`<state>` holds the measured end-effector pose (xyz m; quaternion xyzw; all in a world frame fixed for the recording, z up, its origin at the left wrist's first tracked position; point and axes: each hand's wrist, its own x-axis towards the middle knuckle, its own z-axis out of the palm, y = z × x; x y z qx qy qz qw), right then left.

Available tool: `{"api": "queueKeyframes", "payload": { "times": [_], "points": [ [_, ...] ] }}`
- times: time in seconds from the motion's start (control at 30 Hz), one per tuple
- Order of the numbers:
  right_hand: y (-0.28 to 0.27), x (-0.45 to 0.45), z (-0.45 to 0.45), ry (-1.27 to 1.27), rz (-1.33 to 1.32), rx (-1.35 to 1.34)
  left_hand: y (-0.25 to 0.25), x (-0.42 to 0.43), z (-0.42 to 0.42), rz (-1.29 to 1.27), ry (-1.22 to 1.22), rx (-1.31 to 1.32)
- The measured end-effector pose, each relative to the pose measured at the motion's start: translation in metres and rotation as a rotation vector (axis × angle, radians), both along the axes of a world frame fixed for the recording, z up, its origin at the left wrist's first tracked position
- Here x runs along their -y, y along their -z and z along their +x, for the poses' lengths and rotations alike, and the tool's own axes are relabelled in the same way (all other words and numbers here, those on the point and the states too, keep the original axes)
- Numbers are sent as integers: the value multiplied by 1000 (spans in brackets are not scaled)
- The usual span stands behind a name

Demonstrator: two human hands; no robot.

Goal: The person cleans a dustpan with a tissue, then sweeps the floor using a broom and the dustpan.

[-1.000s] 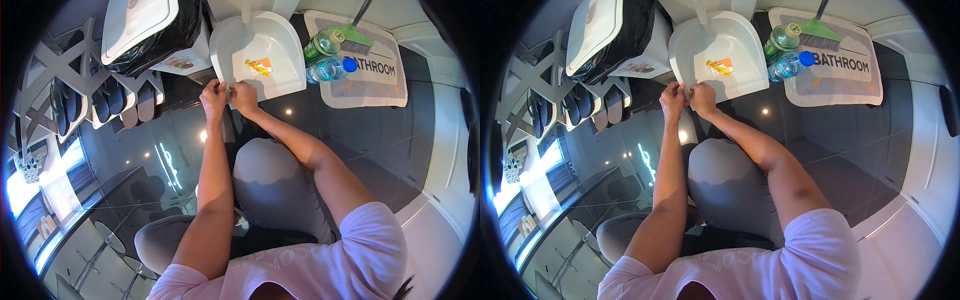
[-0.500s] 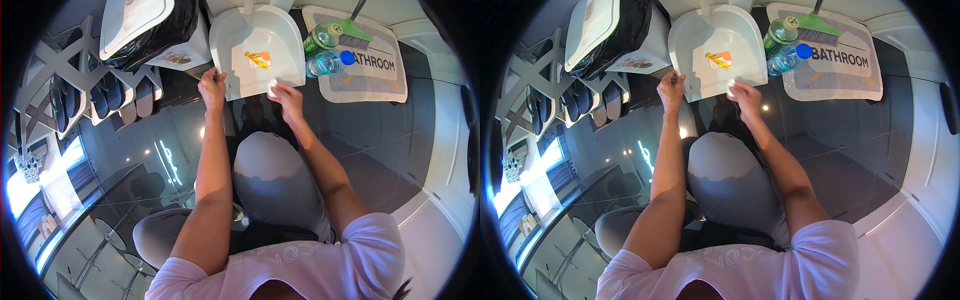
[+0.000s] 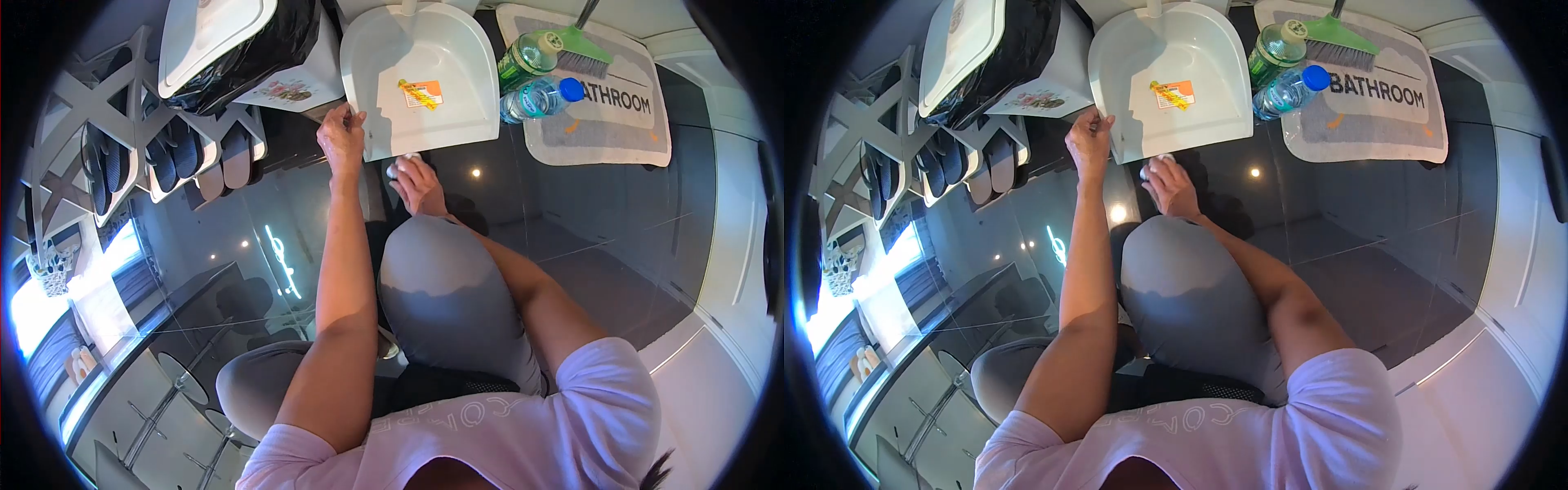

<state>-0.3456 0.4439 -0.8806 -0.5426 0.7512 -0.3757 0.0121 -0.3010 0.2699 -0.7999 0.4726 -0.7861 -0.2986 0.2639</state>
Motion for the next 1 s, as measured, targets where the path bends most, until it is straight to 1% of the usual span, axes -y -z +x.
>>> {"api": "queueKeyframes", "payload": {
  "times": [0.1,0.13,0.2,0.23,0.3,0.37,0.4,0.47,0.53,0.57,0.6,0.63,0.67,0.7,0.77,0.8,0.83,0.87,0.9,0.93,0.97,1.0],
  "points": [
    [4,-7,-10,-226,40,-101,9,-4,0,0,9,-46],
    [5,-13,-18,-224,39,-102,11,-4,0,0,11,-47],
    [3,-27,-36,-358,83,-124,15,-2,0,-55,15,-14],
    [-1,-36,-44,-363,88,-99,17,0,-1,-61,23,-23],
    [-8,-55,-61,-340,124,-94,23,0,2,102,-3,-51],
    [-14,-73,-74,-324,153,-87,23,-4,3,57,19,-46],
    [-16,-81,-79,-264,167,-77,24,-4,4,11,39,-40],
    [-18,-88,-91,-171,165,-101,27,-1,7,122,65,78],
    [-20,-94,-105,-78,150,-115,21,-3,5,-103,71,189],
    [-22,-96,-111,-19,147,-92,2,-10,-2,-150,-31,261],
    [-22,-98,-115,-11,117,-111,-22,-18,-13,-189,-137,329],
    [-21,-99,-118,173,82,19,-50,-17,-25,-88,-89,246],
    [-19,-99,-124,351,48,159,-74,-16,-43,-171,-19,80],
    [-15,-100,-132,353,36,160,-97,-16,-58,-243,52,-75],
    [-6,-118,-136,656,-137,1153,-147,-1,-98,-523,105,-292],
    [-16,-128,-137,543,-383,1342,-161,17,-116,-563,153,-320],
    [6,-139,-142,474,-481,1443,-172,33,-133,-478,134,-296],
    [-4,-148,-145,385,-467,1591,-156,70,-155,-678,114,-367],
    [2,-161,-145,382,-505,1730,-161,81,-169,-783,68,-363],
    [-26,-163,-138,571,-523,1908,-185,65,-175,-532,71,-419],
    [-21,-174,-137,506,-536,1948,-202,50,-180,-284,66,-474],
    [-22,-183,-133,445,-551,1990,-193,56,-178,-267,66,-456]
  ]
}}
